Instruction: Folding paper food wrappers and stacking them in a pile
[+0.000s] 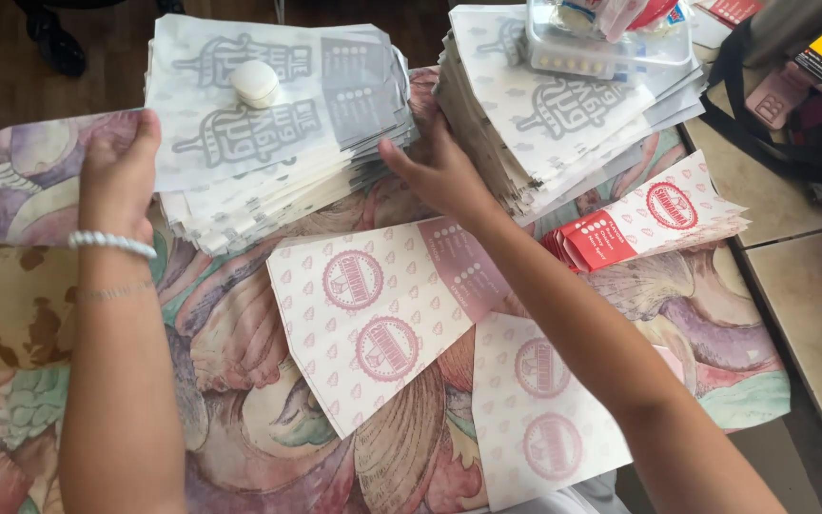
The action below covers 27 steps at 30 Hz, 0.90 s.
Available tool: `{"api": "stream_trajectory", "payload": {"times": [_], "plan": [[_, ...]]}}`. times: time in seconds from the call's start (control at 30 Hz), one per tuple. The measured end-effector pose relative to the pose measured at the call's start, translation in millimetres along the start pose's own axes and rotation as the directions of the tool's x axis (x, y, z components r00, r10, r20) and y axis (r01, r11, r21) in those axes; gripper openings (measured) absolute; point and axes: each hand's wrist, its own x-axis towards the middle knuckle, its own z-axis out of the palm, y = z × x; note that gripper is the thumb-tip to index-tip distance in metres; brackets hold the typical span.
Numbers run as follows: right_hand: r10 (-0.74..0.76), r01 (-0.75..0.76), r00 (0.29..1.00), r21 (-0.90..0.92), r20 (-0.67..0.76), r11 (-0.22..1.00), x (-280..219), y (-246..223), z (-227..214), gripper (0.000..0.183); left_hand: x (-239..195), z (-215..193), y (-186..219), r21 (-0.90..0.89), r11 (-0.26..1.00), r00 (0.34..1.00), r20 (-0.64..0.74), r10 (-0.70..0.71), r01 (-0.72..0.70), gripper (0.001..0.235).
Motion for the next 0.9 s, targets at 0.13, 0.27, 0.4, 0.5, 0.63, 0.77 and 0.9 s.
{"api": "stream_trajectory", "payload": {"times": [0.13, 0.27, 0.4, 0.5, 0.63, 0.77, 0.9], "plan": [[-0.091, 0.110, 0.993, -0.350, 0.072, 0.930, -66, 14, -25, 0.107, -99, -16, -31, 0.062, 0.913, 0.901, -0.150, 0.408, -0.403, 0.045], [0.105, -0.063, 0.993, -0.544, 0.047, 0.836, -127, 19, -42, 0.106, -183, -16, -66, 0.147, 0.967, 0.962, 0.207, 0.176, -0.209, 0.062], [0.217, -0.104, 0.965, -0.551, 0.145, 0.828, -140, 34, -44, 0.143, -190, 7, -91, 0.353, 0.934, 0.941, 0.329, -0.079, -0.045, 0.073], [0.060, 0.025, 0.989, -0.553, 0.134, 0.833, -138, 53, -36, 0.136, -196, 21, -67, 0.420, 0.906, 0.941, 0.324, -0.095, -0.053, 0.065], [-0.013, 0.084, 0.993, -0.621, 0.119, 0.779, -130, 74, -29, 0.137, -170, 37, -78, 0.247, 0.968, 0.952, 0.280, -0.123, 0.052, 0.063], [0.012, 0.026, 0.998, -0.549, 0.067, 0.835, -134, 73, -24, 0.128, -169, 39, -87, 0.275, 0.961, 0.965, 0.253, -0.065, -0.008, 0.066], [0.037, -0.005, 0.998, -0.500, 0.055, 0.866, -130, 71, -25, 0.123, -182, 35, -64, 0.249, 0.968, 0.951, 0.293, -0.099, 0.024, 0.066]]}}
